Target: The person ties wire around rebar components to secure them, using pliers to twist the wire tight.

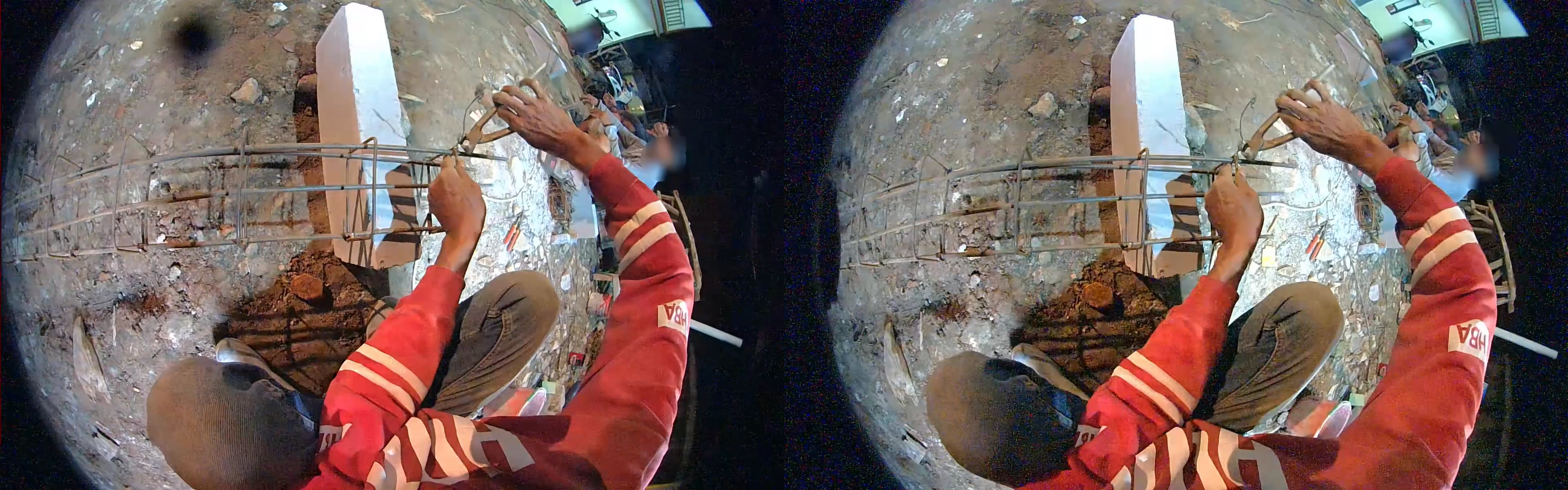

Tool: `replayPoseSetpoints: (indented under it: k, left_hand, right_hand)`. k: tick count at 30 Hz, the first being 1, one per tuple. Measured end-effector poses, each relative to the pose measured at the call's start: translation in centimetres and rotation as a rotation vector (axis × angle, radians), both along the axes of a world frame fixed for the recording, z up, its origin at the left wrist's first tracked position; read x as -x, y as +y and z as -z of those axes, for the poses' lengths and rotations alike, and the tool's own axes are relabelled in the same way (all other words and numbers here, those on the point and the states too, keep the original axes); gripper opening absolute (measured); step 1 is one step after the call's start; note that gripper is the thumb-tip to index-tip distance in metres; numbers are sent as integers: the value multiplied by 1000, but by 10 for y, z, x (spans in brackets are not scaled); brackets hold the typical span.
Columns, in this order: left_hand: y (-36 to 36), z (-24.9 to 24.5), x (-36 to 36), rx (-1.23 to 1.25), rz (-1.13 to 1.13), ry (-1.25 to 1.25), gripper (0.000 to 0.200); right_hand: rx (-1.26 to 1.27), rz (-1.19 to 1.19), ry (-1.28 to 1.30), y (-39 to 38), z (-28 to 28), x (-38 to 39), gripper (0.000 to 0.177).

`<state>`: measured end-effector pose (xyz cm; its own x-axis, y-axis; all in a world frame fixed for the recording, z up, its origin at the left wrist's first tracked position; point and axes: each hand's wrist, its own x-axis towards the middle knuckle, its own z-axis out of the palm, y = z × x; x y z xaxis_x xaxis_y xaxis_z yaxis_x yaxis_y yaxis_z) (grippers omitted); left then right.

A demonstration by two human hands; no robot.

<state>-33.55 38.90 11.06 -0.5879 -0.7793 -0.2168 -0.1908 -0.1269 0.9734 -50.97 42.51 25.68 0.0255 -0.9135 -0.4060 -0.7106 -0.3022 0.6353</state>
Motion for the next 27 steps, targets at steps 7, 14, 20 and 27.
replayPoseSetpoints:
  k: [7, 14, 20, 27]
  left_hand:
    - [-2, -2, -1, -20, 1, 5, 25]
    - [2, -1, 0, -25, -64, 41, 25]
    - [6, 8, 4, 107, -81, 71, 22]
    - [1, 4, 3, -38, 4, 38, 25]
  right_hand:
    - [-34, -111, -31, -25, -4, 2, 22]
    - [-206, 14, -37, -49, -19, 0, 19]
    - [-177, -216, -54, -55, -19, 2, 23]
    - [-279, -53, -44, -56, -14, 3, 22]
